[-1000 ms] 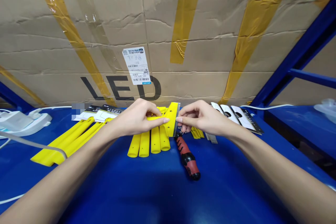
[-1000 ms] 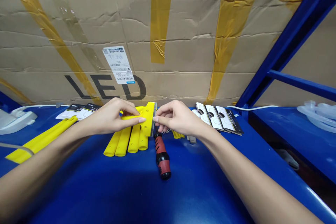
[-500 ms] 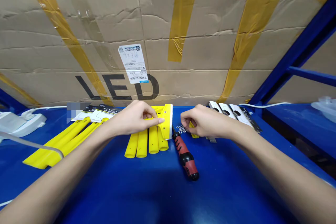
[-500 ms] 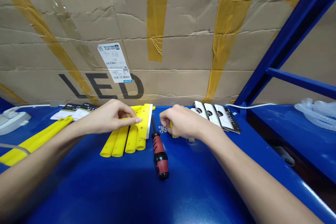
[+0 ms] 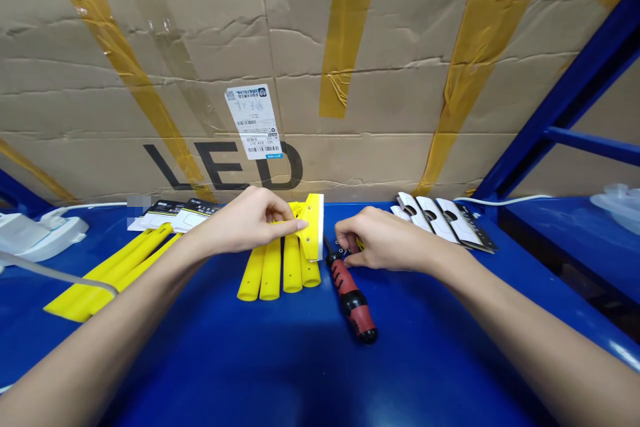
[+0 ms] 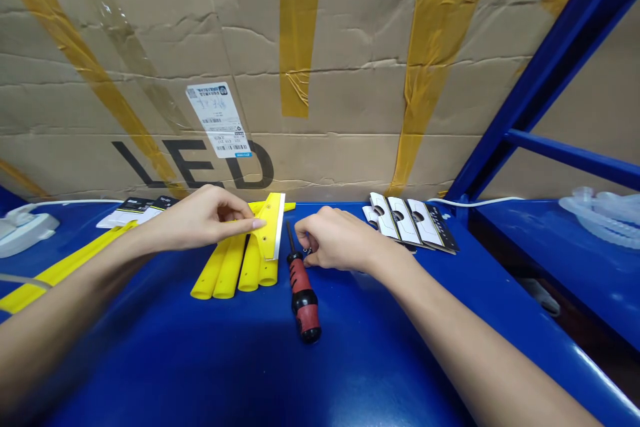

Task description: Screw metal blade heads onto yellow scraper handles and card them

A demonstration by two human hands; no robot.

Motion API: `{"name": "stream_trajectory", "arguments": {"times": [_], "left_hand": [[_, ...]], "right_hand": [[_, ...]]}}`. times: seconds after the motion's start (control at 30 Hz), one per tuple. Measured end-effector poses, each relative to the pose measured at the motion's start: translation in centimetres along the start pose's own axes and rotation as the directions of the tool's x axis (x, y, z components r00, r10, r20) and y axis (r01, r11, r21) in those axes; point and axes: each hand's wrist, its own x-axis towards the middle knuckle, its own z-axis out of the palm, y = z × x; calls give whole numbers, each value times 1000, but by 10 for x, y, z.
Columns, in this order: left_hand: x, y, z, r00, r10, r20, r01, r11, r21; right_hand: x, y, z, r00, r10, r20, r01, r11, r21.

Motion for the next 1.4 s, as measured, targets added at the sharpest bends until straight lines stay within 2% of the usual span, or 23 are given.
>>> {"name": "stream_trajectory", "arguments": {"times": [0.2,0.3,0.43,0.83,0.93,1.1,1.17,1.23,1.3,1.4], "left_hand": [[-1,-1,-1,1000,20,-3,-20,1000,-12],[-2,-1,-1,1000,19,8,-19,1000,-13],[-2,-2,-2,1000,-1,9,1,1000,3],[-2,1,0,998,-13,67,15,1000,-16],[-2,1,1,998,-2,67,3,1000,-17],[-2,3,2,996,-21,89,23,1000,-15],[-2,4,2,994,-24,105,26,1000,-15],[-2,5,2,993,-21,117,23,1000,-19],[-2,6,4,993,-9,118,13,999,-31],[-3,10,6,993,22,118,-15,998,-63]], "right_hand": [[1,3,3,999,-40,-30,41,998,50],[2,3,6,997,-45,-60,46,999,16],[3,1,9,998,-36,-47,34,999,-35],[7,-6,13,999,-34,-29,33,999,-40],[6,-4,14,998,-31,-59,31,1000,0],[5,3,12,984,-36,-177,69,980,187],[5,3,11,958,-33,-285,102,967,233],[6,-1,10,897,-60,-438,171,961,217],[7,-7,10,812,-161,-561,253,963,90],[7,-16,9,736,-375,-563,303,927,-221]]}}
